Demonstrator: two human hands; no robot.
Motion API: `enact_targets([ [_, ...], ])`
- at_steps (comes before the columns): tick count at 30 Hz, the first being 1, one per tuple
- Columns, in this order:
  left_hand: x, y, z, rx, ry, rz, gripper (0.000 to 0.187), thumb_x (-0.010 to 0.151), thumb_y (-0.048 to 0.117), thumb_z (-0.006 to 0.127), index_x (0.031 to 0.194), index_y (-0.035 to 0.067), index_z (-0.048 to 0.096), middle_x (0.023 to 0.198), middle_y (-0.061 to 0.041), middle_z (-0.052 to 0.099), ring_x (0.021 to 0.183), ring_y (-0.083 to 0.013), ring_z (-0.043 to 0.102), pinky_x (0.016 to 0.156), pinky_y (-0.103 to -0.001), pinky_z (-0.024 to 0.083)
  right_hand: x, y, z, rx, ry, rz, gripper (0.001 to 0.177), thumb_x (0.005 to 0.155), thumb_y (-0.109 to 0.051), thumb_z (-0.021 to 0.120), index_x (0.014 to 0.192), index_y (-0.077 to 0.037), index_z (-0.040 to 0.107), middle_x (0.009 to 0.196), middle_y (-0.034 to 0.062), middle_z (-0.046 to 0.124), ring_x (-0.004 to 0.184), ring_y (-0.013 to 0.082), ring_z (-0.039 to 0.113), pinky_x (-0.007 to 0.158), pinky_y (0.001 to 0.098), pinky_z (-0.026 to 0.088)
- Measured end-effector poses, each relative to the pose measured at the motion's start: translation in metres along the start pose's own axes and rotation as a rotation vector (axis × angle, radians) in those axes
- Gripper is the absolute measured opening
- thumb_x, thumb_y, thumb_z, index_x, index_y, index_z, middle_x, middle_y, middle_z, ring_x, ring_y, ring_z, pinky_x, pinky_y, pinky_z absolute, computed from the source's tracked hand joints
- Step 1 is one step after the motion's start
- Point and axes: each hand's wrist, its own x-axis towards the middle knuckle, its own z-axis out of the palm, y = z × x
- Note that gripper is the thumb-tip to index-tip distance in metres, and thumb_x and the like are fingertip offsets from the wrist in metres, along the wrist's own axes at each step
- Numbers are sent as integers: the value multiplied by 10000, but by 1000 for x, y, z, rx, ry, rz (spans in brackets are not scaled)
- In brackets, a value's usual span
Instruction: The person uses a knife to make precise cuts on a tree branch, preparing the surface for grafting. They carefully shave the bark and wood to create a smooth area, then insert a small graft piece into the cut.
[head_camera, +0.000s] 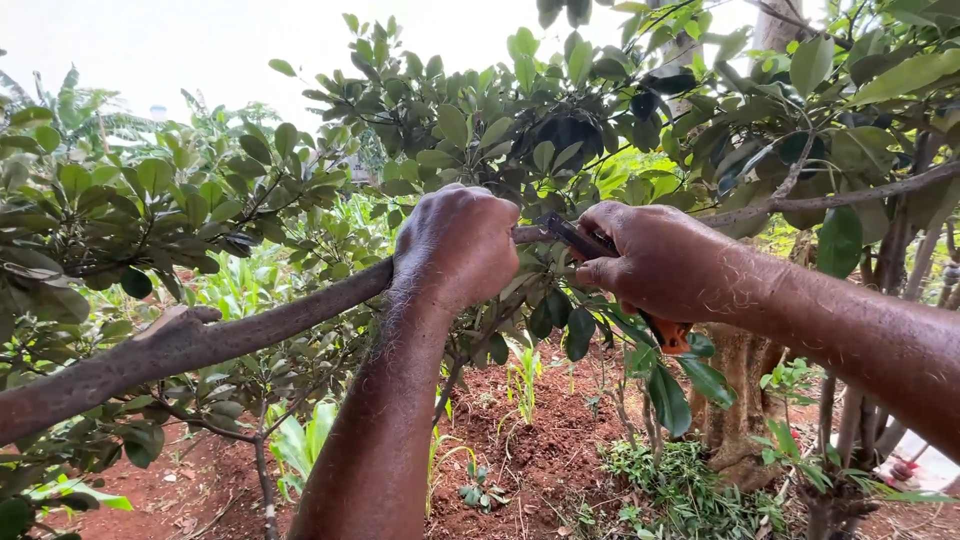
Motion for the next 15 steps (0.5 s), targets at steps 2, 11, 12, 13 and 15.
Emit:
enact_targets([
  [2, -3, 5, -6, -27, -1, -26, 302, 756, 93, 525, 928, 141, 769, 837, -89, 685, 931, -288, 671, 823, -451, 575, -1, 0, 0, -10, 8, 1, 410, 884, -230, 685, 1255, -66, 624, 694, 150, 686, 575, 246, 713, 697, 405, 580],
  [11, -1, 4, -6, -21, -6, -21, 305, 745, 83, 533, 917, 148, 775, 834, -93, 683, 915, -294, 676, 811, -448, 579, -16, -23, -5, 26, 34, 28, 372, 891, -173, 679, 1239, -49, 635, 754, 164, 676, 548, 224, 697, 651, 370, 582],
  [12, -1, 4, -5, -23, -6, -17, 305, 745, 83, 533, 917, 148, 775, 834, -93, 683, 915, -294, 676, 811, -448, 579, -12, -19, -4, 25, 37, 32, 372, 891, -173, 679, 1239, -49, 635, 754, 164, 676, 548, 224, 697, 651, 370, 582],
  [13, -1, 4, -4, -28, -2, -30, 307, 742, 89, 538, 922, 151, 779, 853, -112, 681, 908, -315, 681, 801, -452, 583, -7, -14, -1, 20, 38, 15, 364, 893, -175, 677, 1228, -40, 635, 754, 164, 673, 552, 223, 697, 648, 372, 581],
  [15, 0, 3, -2, -33, 2, -45, 309, 739, 95, 544, 926, 153, 782, 871, -132, 678, 901, -337, 686, 791, -456, 588, -6, -13, 0, 12, 38, -3, 356, 895, -177, 674, 1218, -31, 635, 754, 163, 670, 557, 221, 696, 645, 373, 580],
])
